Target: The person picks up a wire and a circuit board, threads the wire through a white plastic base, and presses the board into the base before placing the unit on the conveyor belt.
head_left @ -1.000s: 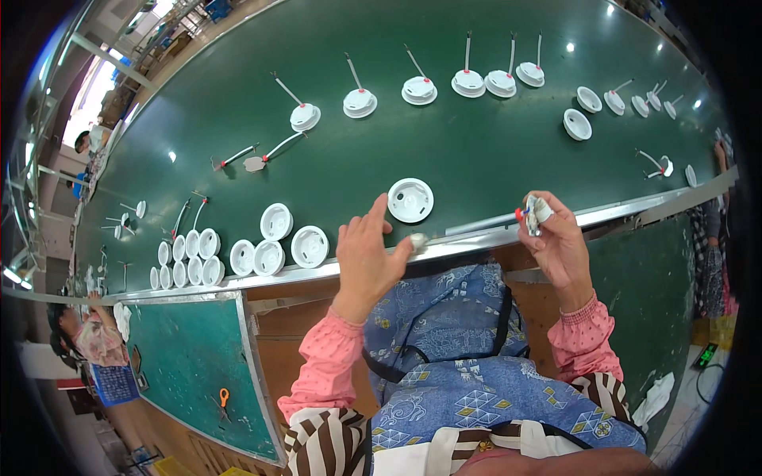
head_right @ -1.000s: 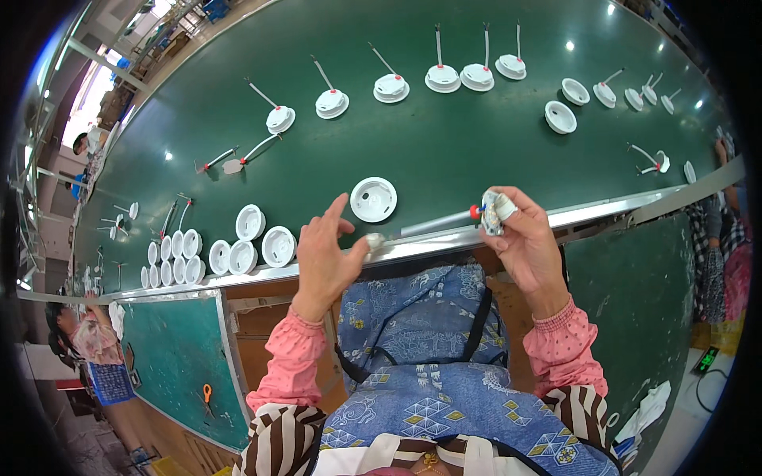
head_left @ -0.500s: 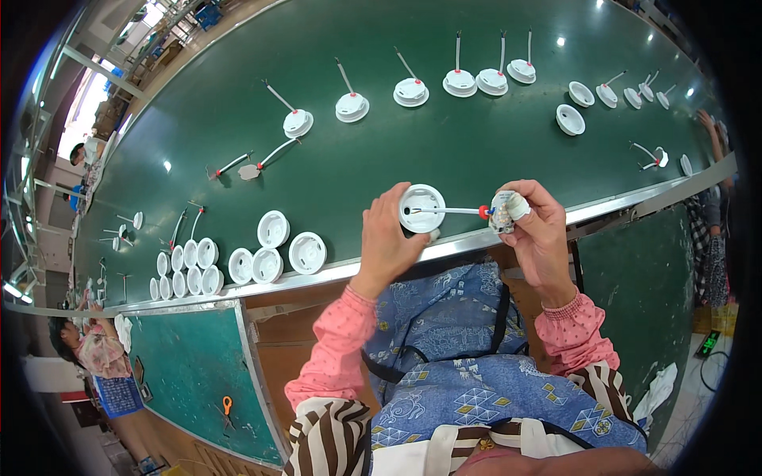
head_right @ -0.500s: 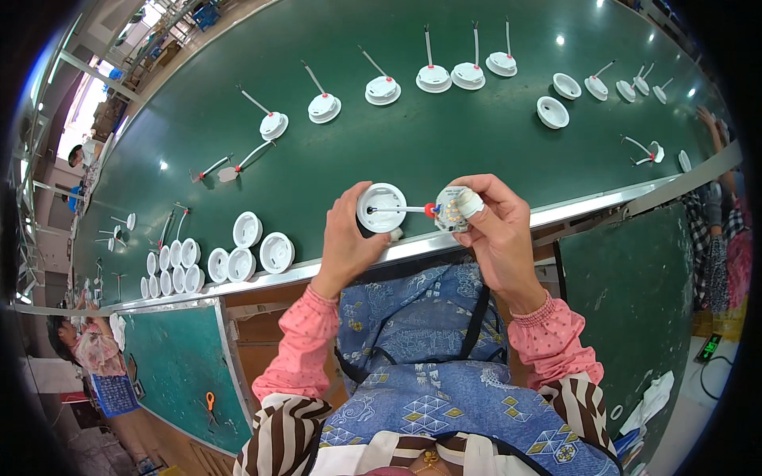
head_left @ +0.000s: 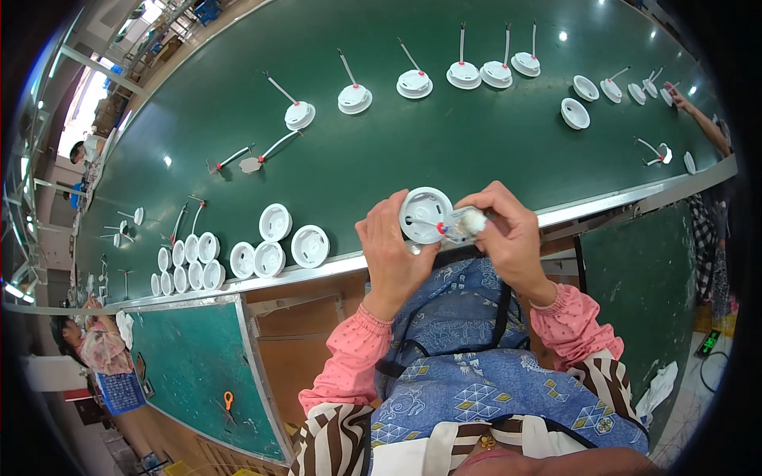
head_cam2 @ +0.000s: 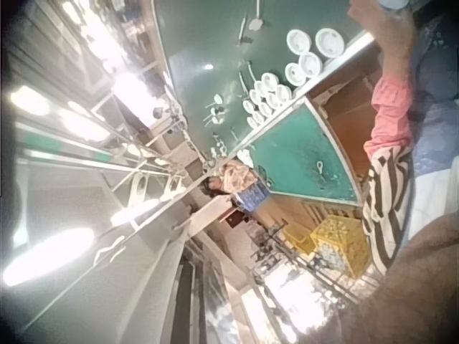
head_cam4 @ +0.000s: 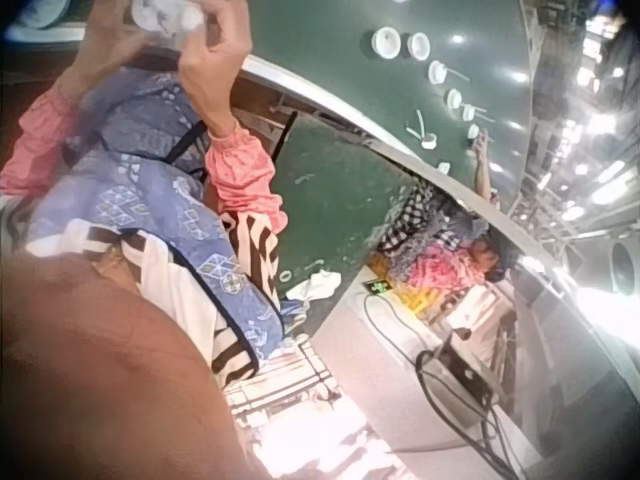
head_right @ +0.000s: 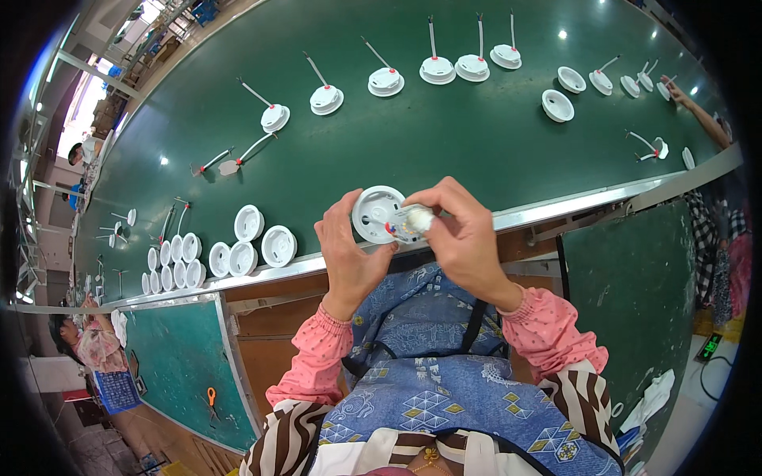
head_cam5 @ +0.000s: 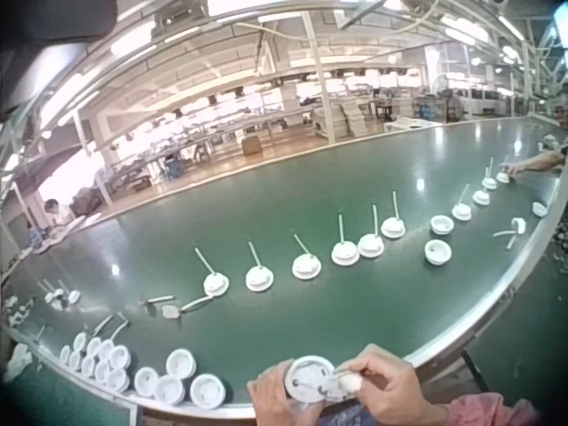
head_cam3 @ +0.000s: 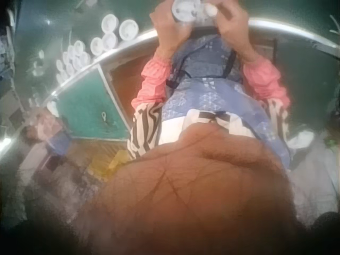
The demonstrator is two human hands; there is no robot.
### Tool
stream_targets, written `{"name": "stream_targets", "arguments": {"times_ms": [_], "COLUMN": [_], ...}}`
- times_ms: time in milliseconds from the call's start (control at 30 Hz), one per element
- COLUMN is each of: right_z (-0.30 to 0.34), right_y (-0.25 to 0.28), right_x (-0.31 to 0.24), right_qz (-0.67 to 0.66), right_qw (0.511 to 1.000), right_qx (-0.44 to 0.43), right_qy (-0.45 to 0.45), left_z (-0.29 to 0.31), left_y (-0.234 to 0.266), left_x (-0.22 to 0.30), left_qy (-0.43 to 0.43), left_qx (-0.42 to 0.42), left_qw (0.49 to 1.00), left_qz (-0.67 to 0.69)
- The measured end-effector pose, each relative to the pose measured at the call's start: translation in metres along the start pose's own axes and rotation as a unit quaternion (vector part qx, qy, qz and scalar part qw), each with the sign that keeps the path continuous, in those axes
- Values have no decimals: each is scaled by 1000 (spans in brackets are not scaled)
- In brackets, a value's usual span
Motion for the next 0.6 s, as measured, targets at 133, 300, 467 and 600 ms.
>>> {"name": "stream_targets", "arguments": {"times_ms": [133,300,467,600], "right_z": [2,8,6,5], "right_y": [-18,-21,-21,-18], "right_x": [-14,-19,-31,-33], "right_qz": [220,260,195,197], "right_qw": [970,957,980,979], "right_qx": [9,19,-1,5], "right_qy": [106,128,45,56], "left_z": [5,10,8,6], "left_y": [7,11,9,9], "left_x": [23,30,35,48], "left_qy": [-61,-53,-40,-61], "left_qx": [35,46,41,45], "left_qw": [998,997,994,989], "left_qz": [1,12,91,125]}}
Point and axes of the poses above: each hand's wrist, its own z-axis away from the middle knuckle, its own y-axis out of the back of the hand, x = y × z, the point moved 5 cm from there along -z, towards the middle knuckle, and after that the axes turned 7 degrees about -z, right-handed, at the moved point
